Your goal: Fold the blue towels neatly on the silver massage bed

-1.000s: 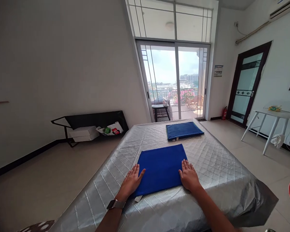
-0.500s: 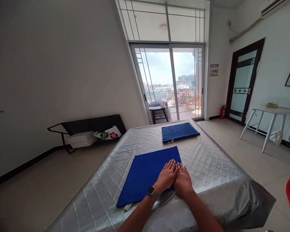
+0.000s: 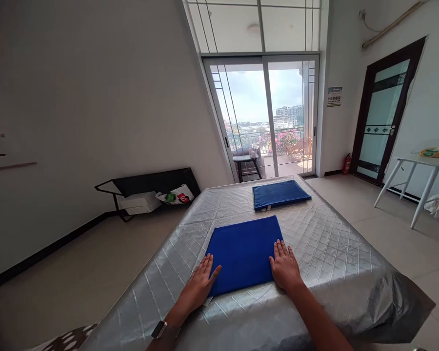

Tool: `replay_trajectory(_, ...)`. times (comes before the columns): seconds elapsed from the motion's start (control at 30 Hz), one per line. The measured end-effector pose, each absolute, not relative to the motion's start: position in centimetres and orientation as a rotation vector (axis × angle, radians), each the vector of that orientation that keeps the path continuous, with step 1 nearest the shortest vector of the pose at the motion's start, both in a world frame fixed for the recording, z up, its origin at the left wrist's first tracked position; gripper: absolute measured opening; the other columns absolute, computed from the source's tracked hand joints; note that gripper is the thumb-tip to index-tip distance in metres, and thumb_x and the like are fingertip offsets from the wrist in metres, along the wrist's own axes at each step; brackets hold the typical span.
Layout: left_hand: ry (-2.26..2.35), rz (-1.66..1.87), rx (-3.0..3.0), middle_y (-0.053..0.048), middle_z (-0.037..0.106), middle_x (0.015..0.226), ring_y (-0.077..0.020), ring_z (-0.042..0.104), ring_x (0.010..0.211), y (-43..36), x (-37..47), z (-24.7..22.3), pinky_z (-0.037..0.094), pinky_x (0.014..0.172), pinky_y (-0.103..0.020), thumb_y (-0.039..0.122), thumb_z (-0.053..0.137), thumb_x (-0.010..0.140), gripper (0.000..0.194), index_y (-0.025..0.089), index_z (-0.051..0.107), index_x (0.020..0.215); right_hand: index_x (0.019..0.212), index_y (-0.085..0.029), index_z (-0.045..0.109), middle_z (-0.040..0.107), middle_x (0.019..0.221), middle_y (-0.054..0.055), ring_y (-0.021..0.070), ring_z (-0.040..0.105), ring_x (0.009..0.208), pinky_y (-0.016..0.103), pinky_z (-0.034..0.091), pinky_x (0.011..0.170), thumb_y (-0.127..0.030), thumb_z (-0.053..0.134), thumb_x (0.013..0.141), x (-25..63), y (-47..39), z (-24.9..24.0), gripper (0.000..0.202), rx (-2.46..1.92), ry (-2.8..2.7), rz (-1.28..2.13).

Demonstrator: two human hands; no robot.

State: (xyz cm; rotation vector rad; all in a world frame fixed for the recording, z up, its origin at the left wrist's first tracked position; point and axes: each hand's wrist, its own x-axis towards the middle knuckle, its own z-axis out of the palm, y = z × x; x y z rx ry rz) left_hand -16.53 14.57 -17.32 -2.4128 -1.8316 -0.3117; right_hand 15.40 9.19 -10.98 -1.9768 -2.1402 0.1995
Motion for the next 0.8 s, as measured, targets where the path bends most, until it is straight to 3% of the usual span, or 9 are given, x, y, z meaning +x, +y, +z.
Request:
replay_trajectory(0.2,-1.981,-0.322,-2.346,-0.019,0.032,0.159,-0.0292,0.025,0.150,13.5,-17.0,-17.6,0.026,0.120,-0.046,0.060,0.014,0.099,0.081,0.003,0.030,0.153,0.154,-0.007,0.032,0.029,0.160,0.016,0.0230,0.023,0.150,0.044,0.019,0.122,-0.033,0.025,0.103,15.7,9.1,-11.0,0.058,-1.999,-2.163,0.122)
replay_trajectory(0.43,-1.982,-0.426,-2.313,-0.018,0.036,0.158,-0.0296,0.030,0.148,13.1,-15.8,-17.3,0.029,0.120,-0.047,0.061,0.018,0.098,0.080,0.004,0.036,0.151,0.155,-0.010,0.030,0.028,0.161,0.013,0.0226,0.020,0.151,0.045,0.021,0.121,-0.036,0.024,0.102,16.6,9.5,-11.4,0.059,-2.020,-2.243,0.103)
replay_trajectory(0.67,-1.954,-0.440,-2.295,-0.018,0.037,0.157,-0.0300,0.033,0.147,12.8,-15.6,-17.1,0.030,0.120,-0.046,0.059,0.019,0.099,0.078,0.004,0.039,0.150,0.155,-0.004,0.028,0.024,0.162,0.014,0.0215,0.018,0.151,0.040,0.015,0.122,-0.037,0.023,0.102,16.1,13.8,-7.5,0.063,-2.123,-2.307,0.214)
replay_trajectory(0.8,-1.936,-0.424,-2.293,-0.019,0.038,0.156,-0.0304,0.034,0.146,12.9,-15.8,-17.6,0.030,0.119,-0.047,0.058,0.019,0.099,0.077,0.003,0.038,0.150,0.156,-0.006,0.026,0.020,0.163,0.013,0.0215,0.016,0.152,0.040,0.015,0.122,-0.041,0.020,0.103,15.6,16.9,-7.1,0.064,-2.091,-2.249,0.233)
